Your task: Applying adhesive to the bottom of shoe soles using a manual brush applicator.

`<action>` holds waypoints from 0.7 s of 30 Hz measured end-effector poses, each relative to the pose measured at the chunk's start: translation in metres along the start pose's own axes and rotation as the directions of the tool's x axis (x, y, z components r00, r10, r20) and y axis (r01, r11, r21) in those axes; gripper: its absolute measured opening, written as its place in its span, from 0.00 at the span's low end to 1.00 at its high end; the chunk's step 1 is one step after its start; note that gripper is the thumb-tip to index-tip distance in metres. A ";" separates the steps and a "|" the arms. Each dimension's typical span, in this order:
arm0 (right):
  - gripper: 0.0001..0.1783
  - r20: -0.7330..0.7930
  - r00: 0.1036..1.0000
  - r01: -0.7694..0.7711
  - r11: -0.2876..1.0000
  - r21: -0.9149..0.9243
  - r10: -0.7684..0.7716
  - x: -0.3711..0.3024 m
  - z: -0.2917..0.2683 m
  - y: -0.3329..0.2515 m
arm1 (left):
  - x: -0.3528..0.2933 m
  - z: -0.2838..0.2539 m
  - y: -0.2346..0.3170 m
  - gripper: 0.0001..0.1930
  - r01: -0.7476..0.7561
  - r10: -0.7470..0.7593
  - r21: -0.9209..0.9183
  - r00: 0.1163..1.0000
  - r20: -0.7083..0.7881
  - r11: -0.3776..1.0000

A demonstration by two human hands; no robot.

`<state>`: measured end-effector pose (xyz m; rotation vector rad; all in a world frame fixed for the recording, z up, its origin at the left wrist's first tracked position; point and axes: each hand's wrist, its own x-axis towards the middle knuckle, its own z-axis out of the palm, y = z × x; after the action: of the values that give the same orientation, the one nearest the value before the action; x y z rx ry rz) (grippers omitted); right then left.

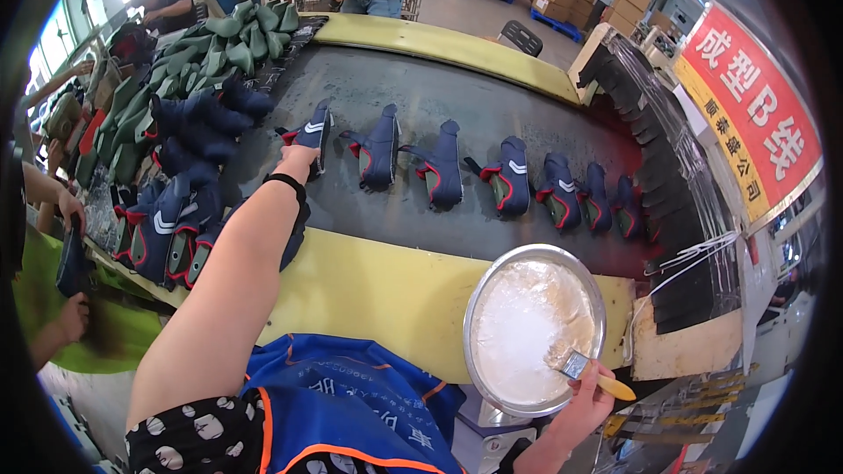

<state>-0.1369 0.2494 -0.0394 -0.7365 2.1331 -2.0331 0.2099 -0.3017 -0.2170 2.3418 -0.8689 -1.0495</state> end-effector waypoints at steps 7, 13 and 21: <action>0.16 0.107 0.989 -0.132 0.941 0.311 0.103 0.006 0.009 0.015 | -0.150 -0.044 0.001 0.27 -0.273 0.565 -0.557 0.686 0.459 0.784; 0.19 0.079 0.994 -0.098 0.952 0.292 0.078 0.005 0.020 0.024 | -0.286 -0.120 -0.165 0.28 -0.975 0.781 -0.153 0.030 0.624 0.159; 0.23 0.169 0.972 -0.207 0.935 0.288 0.163 0.021 0.023 0.020 | -0.255 -0.176 -0.225 0.20 -0.917 0.935 0.264 0.337 0.112 0.299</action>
<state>-0.1517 0.2196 -0.0554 -0.5892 1.6880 -2.0712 0.2964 0.0563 -0.1140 1.4529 -2.1024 -0.2971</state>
